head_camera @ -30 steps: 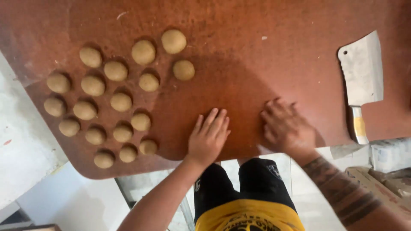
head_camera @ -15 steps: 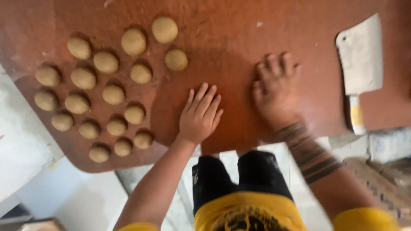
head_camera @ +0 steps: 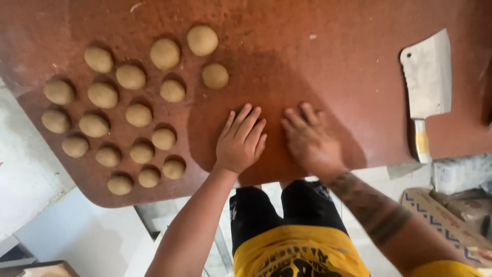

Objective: Rolling small pieces of dough into uniform balls and arranging them in a grid on a work surface.

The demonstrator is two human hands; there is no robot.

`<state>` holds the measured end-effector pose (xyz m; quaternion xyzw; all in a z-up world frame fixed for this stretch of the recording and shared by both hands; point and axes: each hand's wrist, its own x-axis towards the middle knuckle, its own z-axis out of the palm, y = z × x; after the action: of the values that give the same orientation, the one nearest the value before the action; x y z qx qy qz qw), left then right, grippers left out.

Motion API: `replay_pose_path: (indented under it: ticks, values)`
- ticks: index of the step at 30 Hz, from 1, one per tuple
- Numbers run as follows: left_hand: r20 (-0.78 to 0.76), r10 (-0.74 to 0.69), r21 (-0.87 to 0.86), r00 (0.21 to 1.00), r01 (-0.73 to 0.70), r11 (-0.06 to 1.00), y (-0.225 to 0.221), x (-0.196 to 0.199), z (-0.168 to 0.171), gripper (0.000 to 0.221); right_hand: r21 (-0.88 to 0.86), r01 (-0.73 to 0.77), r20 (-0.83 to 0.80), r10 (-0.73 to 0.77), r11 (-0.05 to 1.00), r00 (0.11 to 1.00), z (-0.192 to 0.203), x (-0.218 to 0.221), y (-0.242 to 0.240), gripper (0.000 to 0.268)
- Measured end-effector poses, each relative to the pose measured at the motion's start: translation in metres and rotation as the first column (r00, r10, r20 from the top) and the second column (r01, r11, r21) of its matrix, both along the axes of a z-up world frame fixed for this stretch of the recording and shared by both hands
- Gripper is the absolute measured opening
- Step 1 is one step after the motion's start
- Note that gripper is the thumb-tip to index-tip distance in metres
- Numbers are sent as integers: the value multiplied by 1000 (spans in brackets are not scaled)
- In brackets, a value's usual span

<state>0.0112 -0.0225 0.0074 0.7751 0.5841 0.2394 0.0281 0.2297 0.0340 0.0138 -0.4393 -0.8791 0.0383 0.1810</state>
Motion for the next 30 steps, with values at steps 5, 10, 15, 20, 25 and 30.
replay_pose_path:
  ticks: [5,10,15,20,25,30]
  values:
    - [-2,16,-27,1000,-16,1000,0,-1,-6,36,58,220,-62,-217,974,974,-20,14,61,40]
    - [-1,20,-19,1000,-20,1000,4,-1,-5,34,2,2,54,-2,1000,999,-43,-5,-29,41]
    - [-12,39,-15,999,-39,999,-1,-1,-8,32,-28,3,96,-1,1000,995,-38,8,31,45]
    - [-15,41,-11,999,-41,999,-4,0,-7,33,-253,77,75,-60,964,995,33,-48,22,41]
    - [-10,46,-32,999,-46,998,4,-1,-10,34,-111,7,70,1,994,998,1,16,38,45]
    - [27,10,-86,1000,-8,996,4,-3,-3,33,-251,210,436,-83,945,896,31,-36,26,48]
